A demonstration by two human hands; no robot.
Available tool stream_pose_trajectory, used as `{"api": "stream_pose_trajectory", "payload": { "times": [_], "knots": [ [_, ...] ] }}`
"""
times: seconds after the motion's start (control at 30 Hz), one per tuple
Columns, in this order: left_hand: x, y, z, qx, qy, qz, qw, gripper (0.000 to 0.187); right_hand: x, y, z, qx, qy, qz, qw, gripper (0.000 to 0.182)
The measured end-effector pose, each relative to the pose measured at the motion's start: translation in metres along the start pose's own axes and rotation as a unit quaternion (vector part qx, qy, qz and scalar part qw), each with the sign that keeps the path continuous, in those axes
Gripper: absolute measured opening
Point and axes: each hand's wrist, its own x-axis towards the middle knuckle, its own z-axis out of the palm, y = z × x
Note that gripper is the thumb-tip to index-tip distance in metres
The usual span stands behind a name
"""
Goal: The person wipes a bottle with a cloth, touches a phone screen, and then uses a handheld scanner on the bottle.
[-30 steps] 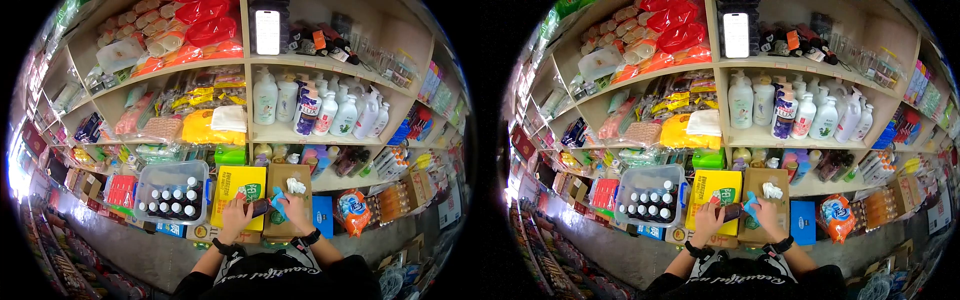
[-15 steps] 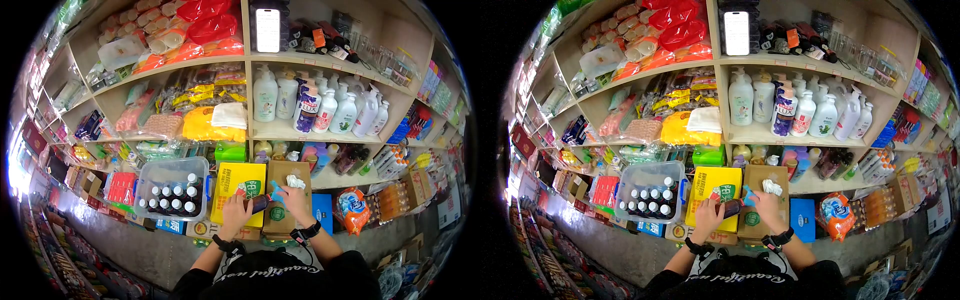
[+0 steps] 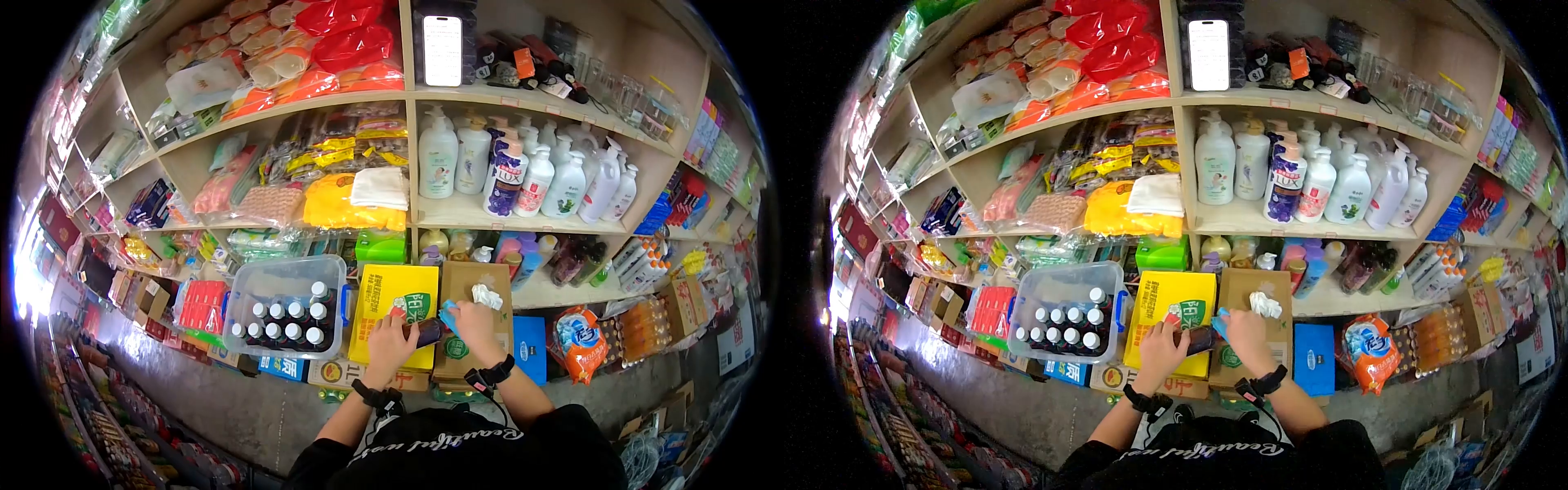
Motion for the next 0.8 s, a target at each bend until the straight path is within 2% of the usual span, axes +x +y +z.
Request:
{"api": "stream_pose_trajectory", "payload": {
  "times": [0.07, 0.17, 0.27, 0.47, 0.67, 0.8],
  "knots": [
    [0.001, -0.003, 0.002, 0.002, -0.009, -0.007, 1.0, 0.03, -0.005, -0.019, -0.019, -0.031, -0.035, -0.01, 0.999, 0.026],
    [0.002, -0.006, 0.001, -0.017, -0.028, -0.012, 0.999, 0.03, -0.015, -0.013, -0.017, 0.097, 0.032, -0.18, 0.978, 0.022],
    [0.002, -0.006, 0.001, -0.023, -0.023, -0.002, 0.999, 0.03, -0.017, 0.0, -0.02, 0.108, 0.027, -0.249, 0.962, 0.02],
    [0.001, -0.002, -0.003, -0.021, -0.019, -0.002, 1.0, 0.03, -0.013, 0.021, -0.031, 0.194, -0.108, -0.188, 0.957, 0.036],
    [0.002, -0.002, -0.006, -0.033, -0.032, -0.001, 0.999, 0.026, -0.005, 0.005, -0.043, 0.014, -0.149, -0.283, 0.947, 0.078],
    [-0.001, -0.001, -0.005, -0.031, -0.033, 0.005, 0.999, 0.026, 0.021, 0.013, -0.027, -0.037, -0.224, -0.284, 0.932, 0.076]
  ]
}}
